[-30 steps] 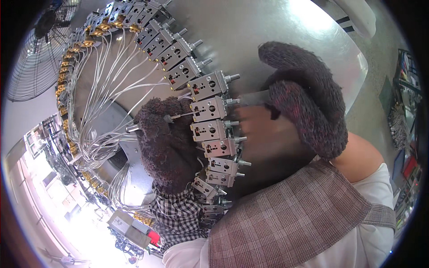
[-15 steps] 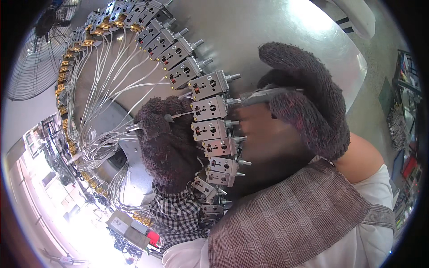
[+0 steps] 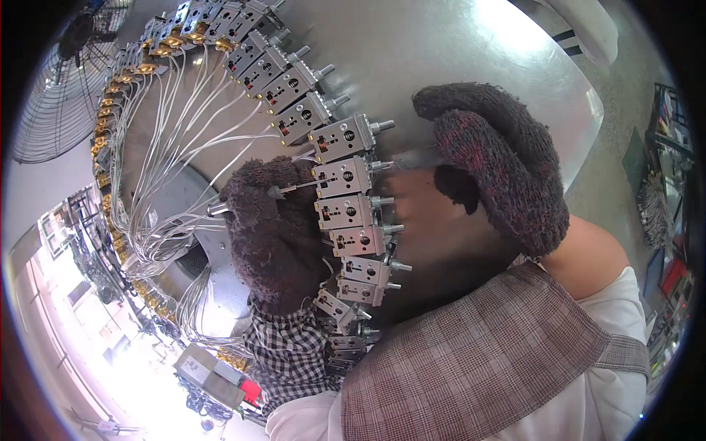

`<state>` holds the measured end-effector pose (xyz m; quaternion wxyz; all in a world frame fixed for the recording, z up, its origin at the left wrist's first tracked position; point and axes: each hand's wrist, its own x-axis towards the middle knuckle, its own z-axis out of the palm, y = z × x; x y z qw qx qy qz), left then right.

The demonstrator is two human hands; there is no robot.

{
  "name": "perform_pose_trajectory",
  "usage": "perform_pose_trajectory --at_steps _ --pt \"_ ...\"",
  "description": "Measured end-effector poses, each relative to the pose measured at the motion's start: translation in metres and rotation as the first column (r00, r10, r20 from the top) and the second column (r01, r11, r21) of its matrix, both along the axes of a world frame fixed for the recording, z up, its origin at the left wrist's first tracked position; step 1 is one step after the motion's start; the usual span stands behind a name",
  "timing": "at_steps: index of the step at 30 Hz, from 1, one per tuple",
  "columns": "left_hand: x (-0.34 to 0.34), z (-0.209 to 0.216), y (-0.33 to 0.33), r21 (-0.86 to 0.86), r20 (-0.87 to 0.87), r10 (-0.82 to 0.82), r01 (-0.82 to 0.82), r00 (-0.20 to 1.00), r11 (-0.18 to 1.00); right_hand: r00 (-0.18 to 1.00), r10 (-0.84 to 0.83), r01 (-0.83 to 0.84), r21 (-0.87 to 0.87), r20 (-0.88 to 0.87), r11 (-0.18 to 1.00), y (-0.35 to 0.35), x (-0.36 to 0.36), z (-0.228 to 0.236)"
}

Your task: Manually wiring and assembling industrial electrical components onto a circular jig.

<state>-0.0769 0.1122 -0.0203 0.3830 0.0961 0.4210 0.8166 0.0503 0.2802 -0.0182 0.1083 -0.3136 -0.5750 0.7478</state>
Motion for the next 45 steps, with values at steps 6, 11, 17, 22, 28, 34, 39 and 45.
perform_pose_trajectory --at_steps 6,11,17,22,28,34,39,45 --pt "0.002 0.002 0.001 -0.004 0.017 -0.012 0.012 1.000 1.000 0.989 0.021 0.009 0.207 -0.144 0.978 -0.002 0.006 -0.008" --pt "0.003 0.003 0.000 0.071 0.105 -0.035 0.028 0.994 0.997 0.974 0.092 -0.010 0.365 -0.209 0.931 0.000 0.007 -0.012" --pt "-0.005 0.004 -0.012 0.020 -0.032 0.005 -0.004 0.999 1.000 0.987 0.012 0.022 0.202 -0.162 0.979 -0.006 0.021 -0.012" --pt "-0.005 0.006 -0.033 -0.128 0.027 0.015 -0.011 1.000 0.992 0.982 -0.086 0.094 0.044 -0.166 0.995 -0.019 0.032 -0.013" --pt "-0.003 -0.001 -0.022 0.035 0.128 -0.044 0.040 0.991 0.999 0.967 -0.099 0.105 0.012 -0.234 0.994 -0.027 0.022 -0.025" --pt "-0.006 0.004 -0.024 -0.039 0.080 -0.070 0.073 0.994 0.997 0.973 -0.083 0.086 0.003 -0.215 0.996 -0.036 0.019 -0.021" --pt "-0.004 0.003 -0.021 -0.085 -0.057 -0.011 0.006 0.998 0.996 0.948 -0.114 0.148 0.093 -0.296 0.985 -0.043 0.013 -0.026" --pt "-0.002 0.006 -0.020 -0.081 0.114 -0.017 0.026 0.993 0.996 0.942 -0.117 0.118 -0.014 -0.316 0.993 -0.038 0.025 -0.027"
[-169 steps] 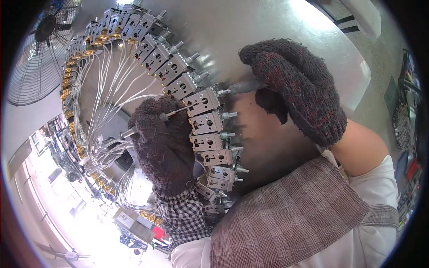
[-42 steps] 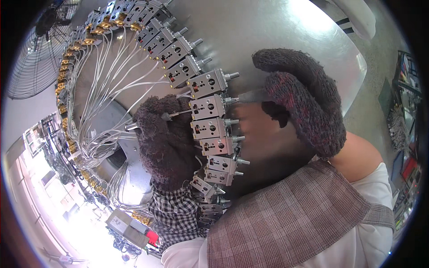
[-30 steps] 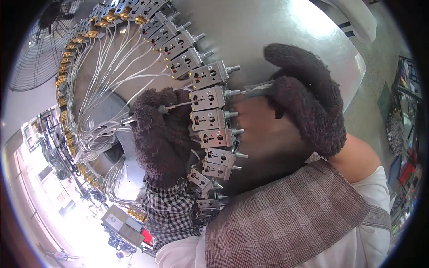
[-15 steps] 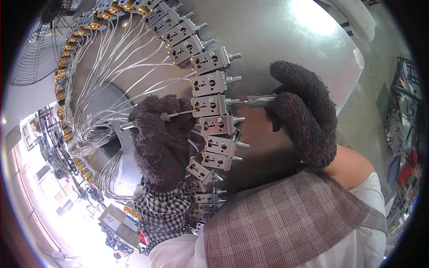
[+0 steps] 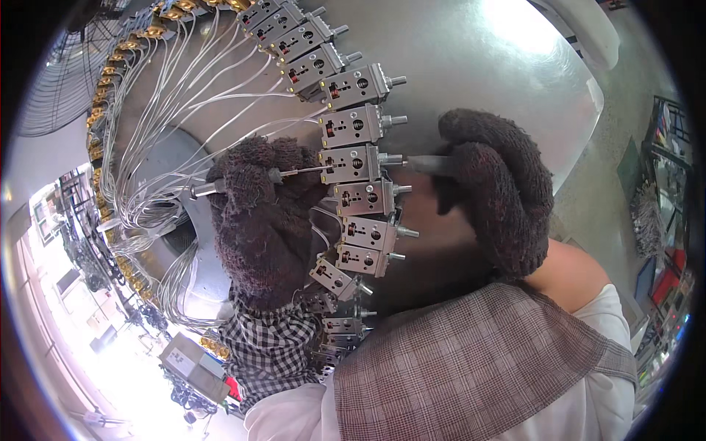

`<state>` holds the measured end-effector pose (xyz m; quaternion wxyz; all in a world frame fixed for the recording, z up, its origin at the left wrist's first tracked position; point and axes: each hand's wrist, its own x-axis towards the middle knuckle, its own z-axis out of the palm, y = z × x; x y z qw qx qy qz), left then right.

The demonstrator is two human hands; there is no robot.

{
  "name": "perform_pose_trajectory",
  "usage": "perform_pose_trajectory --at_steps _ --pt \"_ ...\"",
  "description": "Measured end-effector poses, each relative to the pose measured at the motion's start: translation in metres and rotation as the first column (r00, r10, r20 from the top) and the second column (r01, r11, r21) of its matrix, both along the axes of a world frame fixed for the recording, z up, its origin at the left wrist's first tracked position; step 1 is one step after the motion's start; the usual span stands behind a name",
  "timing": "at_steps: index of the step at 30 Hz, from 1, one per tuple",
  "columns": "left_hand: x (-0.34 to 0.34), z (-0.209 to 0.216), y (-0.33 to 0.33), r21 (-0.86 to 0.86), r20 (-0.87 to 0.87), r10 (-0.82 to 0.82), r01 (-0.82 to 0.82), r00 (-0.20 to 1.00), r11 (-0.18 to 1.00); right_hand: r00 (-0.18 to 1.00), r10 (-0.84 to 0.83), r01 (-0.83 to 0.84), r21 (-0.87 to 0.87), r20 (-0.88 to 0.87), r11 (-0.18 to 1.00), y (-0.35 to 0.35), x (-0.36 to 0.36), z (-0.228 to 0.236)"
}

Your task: Manually wiring and assembling industrial electrical components onto a circular jig.

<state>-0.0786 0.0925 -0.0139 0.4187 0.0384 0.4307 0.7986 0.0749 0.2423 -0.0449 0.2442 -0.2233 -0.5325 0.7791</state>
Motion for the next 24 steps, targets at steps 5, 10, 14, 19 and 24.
perform_pose_trajectory --at_steps 5,10,14,19,24 --pt "-0.001 0.000 0.002 -0.014 0.086 0.070 -0.069 0.994 0.997 0.986 0.092 -0.074 -0.127 0.141 0.989 0.008 0.002 0.007" --pt "0.004 -0.006 0.002 -0.037 -0.247 0.057 -0.068 0.967 0.997 0.995 0.074 -0.069 -0.063 0.074 0.996 0.007 0.006 0.003" --pt "0.004 -0.005 0.004 -0.054 -0.292 0.080 -0.100 0.953 0.993 0.994 0.088 -0.088 -0.005 -0.064 0.996 0.006 0.005 -0.008" --pt "-0.001 -0.004 0.000 0.093 -0.015 -0.096 0.097 0.995 0.991 0.995 0.068 -0.063 0.063 -0.078 0.996 0.006 0.002 -0.006" --pt "0.002 -0.003 0.006 0.092 -0.020 -0.032 0.034 0.999 0.995 0.993 0.097 -0.095 0.038 -0.065 0.995 0.012 0.000 -0.007"
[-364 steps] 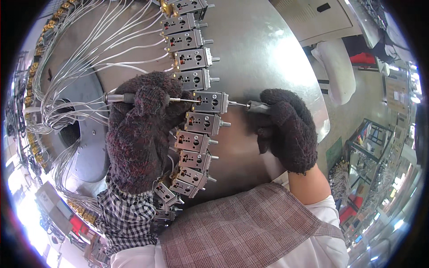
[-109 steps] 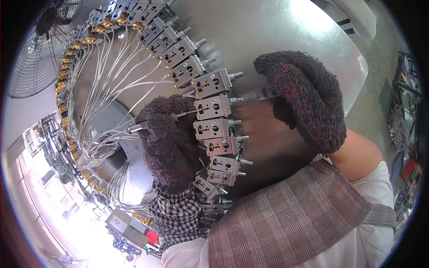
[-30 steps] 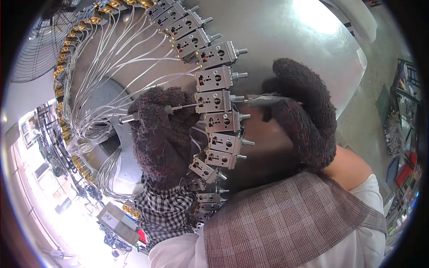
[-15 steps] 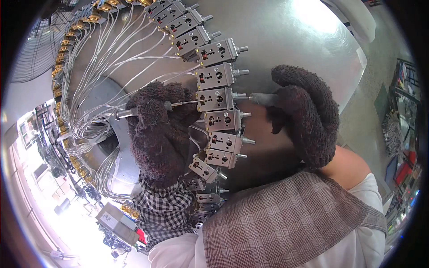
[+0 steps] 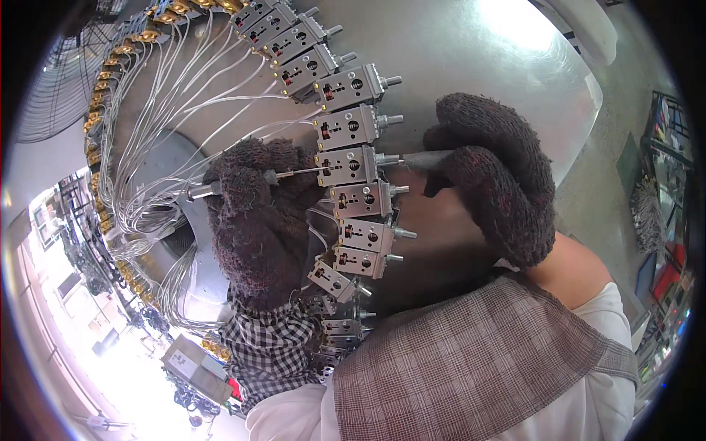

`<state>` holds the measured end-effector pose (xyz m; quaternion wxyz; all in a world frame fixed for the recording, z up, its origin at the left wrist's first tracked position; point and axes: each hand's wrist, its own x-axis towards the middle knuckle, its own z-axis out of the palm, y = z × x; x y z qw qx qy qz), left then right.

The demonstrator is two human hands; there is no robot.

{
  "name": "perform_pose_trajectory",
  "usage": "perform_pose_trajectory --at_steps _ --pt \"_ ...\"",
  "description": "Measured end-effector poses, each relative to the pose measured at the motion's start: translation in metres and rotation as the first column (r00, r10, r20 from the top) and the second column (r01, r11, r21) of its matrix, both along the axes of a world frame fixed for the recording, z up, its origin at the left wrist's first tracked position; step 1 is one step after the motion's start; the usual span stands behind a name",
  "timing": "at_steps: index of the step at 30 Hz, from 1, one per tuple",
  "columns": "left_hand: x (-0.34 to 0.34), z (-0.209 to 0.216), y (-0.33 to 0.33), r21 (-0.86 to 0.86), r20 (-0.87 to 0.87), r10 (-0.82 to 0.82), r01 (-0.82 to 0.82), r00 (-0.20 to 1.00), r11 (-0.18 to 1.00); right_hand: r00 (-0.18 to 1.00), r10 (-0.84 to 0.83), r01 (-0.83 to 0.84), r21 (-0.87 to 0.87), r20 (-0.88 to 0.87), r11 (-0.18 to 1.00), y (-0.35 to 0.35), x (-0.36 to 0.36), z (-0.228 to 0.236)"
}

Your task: Manually wiring and assembling industrial electrical components onto a circular jig.

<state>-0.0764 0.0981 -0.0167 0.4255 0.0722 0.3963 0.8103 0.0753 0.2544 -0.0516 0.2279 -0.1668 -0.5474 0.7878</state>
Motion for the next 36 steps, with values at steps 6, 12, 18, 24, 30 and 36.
perform_pose_trajectory --at_steps 6,12,18,24,30,36 --pt "-0.002 -0.004 -0.004 0.007 -0.082 -0.012 0.013 0.997 1.000 0.998 -0.057 0.057 -0.057 -0.016 0.997 -0.004 0.002 -0.001" --pt "0.001 -0.002 -0.002 -0.007 -0.094 0.003 -0.004 0.996 1.000 1.000 -0.027 0.027 0.020 0.001 0.999 -0.002 0.000 -0.001" --pt "0.000 0.000 -0.003 -0.016 -0.052 0.012 -0.013 0.999 1.000 0.967 0.044 -0.099 0.210 0.249 0.973 0.007 0.001 0.021" --pt "-0.002 -0.001 -0.004 -0.029 -0.003 -0.016 0.016 1.000 0.999 0.987 -0.071 0.030 0.270 0.142 0.962 0.004 -0.004 0.015" --pt "-0.001 0.000 -0.001 -0.005 -0.009 -0.024 0.023 1.000 1.000 0.988 -0.073 0.055 0.134 0.135 0.989 -0.003 -0.008 0.008" --pt "0.002 0.002 -0.002 -0.072 -0.050 0.009 -0.012 0.999 0.997 0.945 0.042 -0.047 0.008 0.326 0.999 0.006 -0.003 0.023"
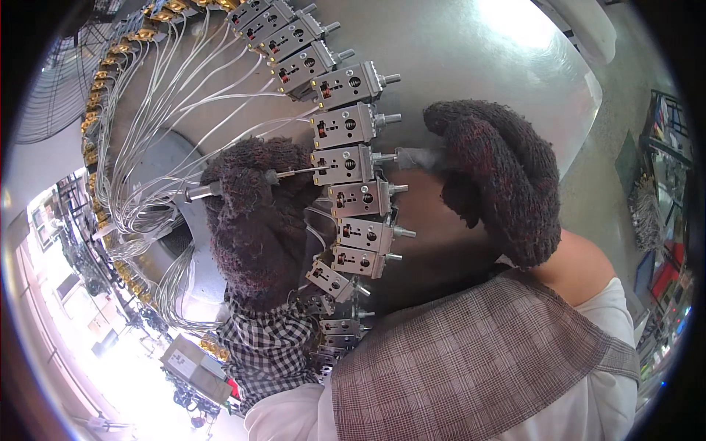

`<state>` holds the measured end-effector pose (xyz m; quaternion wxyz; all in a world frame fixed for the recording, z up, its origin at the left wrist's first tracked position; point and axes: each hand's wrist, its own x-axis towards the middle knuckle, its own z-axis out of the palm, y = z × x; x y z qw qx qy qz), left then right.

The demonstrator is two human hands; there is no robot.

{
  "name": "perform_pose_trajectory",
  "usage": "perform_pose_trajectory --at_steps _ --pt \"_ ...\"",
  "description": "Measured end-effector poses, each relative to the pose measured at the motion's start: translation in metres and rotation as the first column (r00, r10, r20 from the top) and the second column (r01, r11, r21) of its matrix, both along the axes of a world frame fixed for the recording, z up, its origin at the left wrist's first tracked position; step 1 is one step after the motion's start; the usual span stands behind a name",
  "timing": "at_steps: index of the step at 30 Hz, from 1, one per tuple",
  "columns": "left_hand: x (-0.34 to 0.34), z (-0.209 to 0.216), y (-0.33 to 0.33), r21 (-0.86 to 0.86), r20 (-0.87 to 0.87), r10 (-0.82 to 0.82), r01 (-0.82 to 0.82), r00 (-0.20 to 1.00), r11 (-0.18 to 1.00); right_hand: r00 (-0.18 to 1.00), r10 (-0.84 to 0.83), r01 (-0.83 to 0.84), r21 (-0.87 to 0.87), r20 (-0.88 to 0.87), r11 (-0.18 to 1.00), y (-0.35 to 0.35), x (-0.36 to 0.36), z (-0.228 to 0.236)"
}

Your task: Manually wiring and assembling industrial electrical components onto a circular jig.

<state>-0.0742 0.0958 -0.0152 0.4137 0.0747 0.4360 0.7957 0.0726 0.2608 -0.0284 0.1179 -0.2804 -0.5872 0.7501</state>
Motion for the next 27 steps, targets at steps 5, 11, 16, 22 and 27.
perform_pose_trajectory --at_steps 5,11,16,22,27 --pt "0.000 0.000 0.002 -0.119 -0.118 0.032 -0.046 0.992 0.992 0.995 0.033 -0.041 0.071 0.099 0.997 0.002 -0.003 0.004" --pt "-0.003 0.001 0.001 0.033 0.042 -0.067 0.066 0.997 0.997 0.995 -0.096 0.096 -0.139 0.008 0.986 -0.005 -0.002 0.001" --pt "-0.001 0.002 0.000 0.063 0.067 -0.031 0.026 0.997 0.998 0.982 -0.122 0.144 0.160 -0.143 0.977 -0.013 -0.003 -0.008" --pt "-0.001 0.003 -0.002 0.024 0.071 -0.011 0.009 0.997 1.000 0.995 -0.006 0.011 -0.054 0.100 0.999 -0.004 -0.001 0.010" --pt "-0.005 -0.002 0.000 0.052 0.071 -0.045 0.042 0.996 0.998 0.985 -0.043 0.086 0.265 -0.164 0.960 -0.008 -0.002 -0.012"
